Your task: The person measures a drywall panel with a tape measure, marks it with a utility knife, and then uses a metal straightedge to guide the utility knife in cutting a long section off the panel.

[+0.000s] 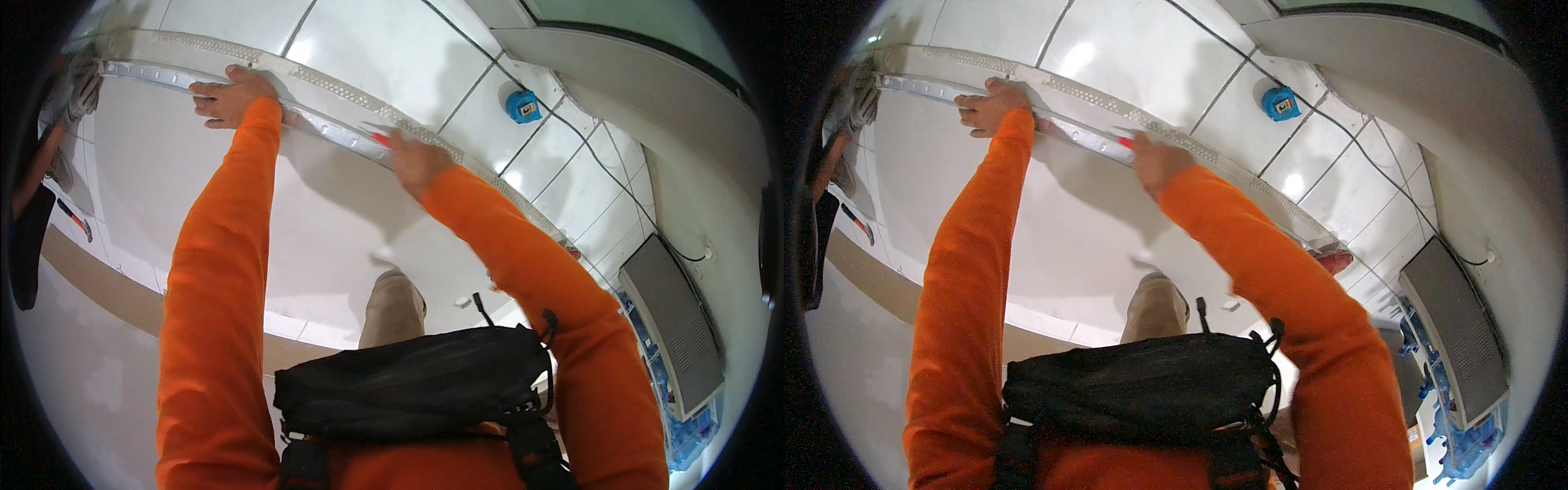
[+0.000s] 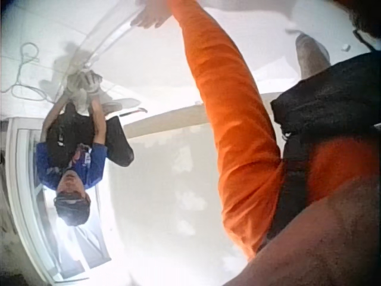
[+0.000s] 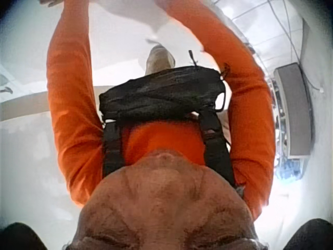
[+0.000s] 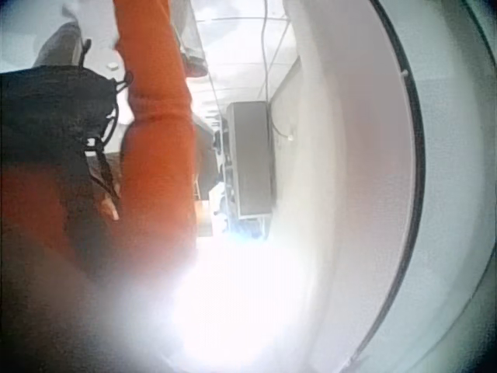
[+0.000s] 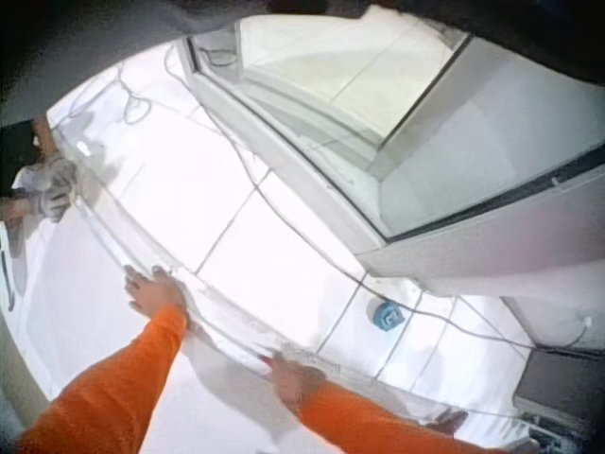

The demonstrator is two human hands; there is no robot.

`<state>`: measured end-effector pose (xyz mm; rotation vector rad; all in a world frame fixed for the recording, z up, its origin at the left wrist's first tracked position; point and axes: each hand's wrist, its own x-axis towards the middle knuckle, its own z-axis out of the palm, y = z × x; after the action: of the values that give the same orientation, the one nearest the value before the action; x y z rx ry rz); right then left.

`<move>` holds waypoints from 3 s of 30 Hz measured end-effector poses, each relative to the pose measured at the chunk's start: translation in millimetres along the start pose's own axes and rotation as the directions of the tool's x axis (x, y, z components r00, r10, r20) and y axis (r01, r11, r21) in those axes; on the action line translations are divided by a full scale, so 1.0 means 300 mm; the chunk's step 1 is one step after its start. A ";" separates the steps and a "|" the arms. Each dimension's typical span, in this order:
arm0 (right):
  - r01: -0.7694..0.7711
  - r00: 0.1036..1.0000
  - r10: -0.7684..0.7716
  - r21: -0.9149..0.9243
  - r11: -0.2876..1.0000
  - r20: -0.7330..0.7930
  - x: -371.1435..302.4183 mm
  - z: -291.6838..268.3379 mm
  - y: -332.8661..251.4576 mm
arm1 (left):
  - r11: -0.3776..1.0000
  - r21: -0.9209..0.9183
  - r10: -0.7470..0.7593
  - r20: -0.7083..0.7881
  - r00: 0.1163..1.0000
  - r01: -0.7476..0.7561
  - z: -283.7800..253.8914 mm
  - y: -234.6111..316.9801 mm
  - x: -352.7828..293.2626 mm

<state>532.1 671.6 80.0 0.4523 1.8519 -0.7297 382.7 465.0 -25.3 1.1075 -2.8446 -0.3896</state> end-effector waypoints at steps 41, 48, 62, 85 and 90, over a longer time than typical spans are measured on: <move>0.205 0.969 -0.187 0.104 0.973 -0.158 -0.066 0.181 0.576 | 0.997 0.069 -0.036 0.121 0.992 0.027 0.056 -0.066 -0.807; 0.088 0.991 -0.099 -0.116 0.989 -0.095 -0.316 0.222 1.160 | 0.982 0.180 -0.070 0.043 0.997 0.061 -0.008 0.028 -0.847; -0.098 0.983 0.056 -0.239 0.966 -0.177 -0.593 0.227 1.395 | 0.972 0.202 -0.131 0.055 0.990 0.118 -0.013 0.037 -0.860; -0.519 0.835 0.549 -0.289 0.805 0.028 -1.006 0.165 2.220 | 0.990 0.017 -0.138 0.095 0.986 0.137 0.023 0.023 -0.853; -0.564 0.825 0.555 0.219 0.796 0.108 -0.893 0.307 2.213 | 0.991 0.089 -0.109 0.091 0.990 0.101 0.016 0.034 -0.853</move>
<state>1103.9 1110.2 121.2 1.0885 1.4742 -0.5424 564.4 645.3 -19.2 1.2932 -2.9178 -0.3401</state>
